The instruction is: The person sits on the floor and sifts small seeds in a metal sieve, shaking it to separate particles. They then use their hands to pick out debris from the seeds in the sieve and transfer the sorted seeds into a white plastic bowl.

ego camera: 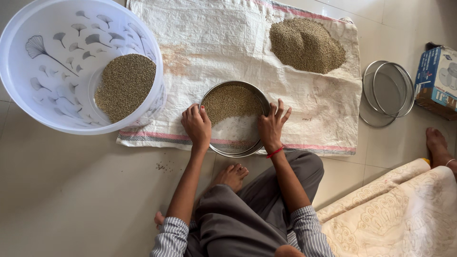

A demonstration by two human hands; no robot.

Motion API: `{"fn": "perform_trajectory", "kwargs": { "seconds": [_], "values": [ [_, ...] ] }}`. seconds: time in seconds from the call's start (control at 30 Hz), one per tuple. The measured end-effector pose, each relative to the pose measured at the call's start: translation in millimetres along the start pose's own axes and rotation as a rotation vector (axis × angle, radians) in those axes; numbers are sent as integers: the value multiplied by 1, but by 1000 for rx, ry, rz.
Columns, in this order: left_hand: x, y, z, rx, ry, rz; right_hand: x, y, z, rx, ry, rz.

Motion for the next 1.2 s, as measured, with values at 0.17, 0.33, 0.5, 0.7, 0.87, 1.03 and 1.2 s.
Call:
{"fn": "perform_trajectory", "kwargs": {
  "seconds": [0.17, 0.33, 0.5, 0.7, 0.87, 1.03, 1.2],
  "values": [
    [0, 3, -3, 0, 8, 2, -2, -6, -15, 48, 49, -18],
    [2, 5, -3, 32, 12, 28, -2, -7, -16, 68, 60, -34],
    [2, 8, -5, 43, 36, 50, -2, -7, -3, 1, 18, -49],
    [2, 5, 0, 57, 23, 66, -2, -9, 8, -87, 2, -66],
    [1, 6, -1, 80, 45, 67, -2, -9, 10, -10, 43, -51],
    [-3, 8, -5, 70, 93, 100, -5, -8, 1, 109, 101, -22],
    [-3, 4, -1, 50, 83, 91, -9, 12, -29, 461, 233, 138]
  ]
}}
Point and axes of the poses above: each hand's wrist, its own x-axis towards the middle knuckle, its own z-axis out of the palm, y = z × x, the point moved 9 cm from there along x, towards the middle knuckle, and after that the axes turned 7 degrees about z, right-handed, at the moved point
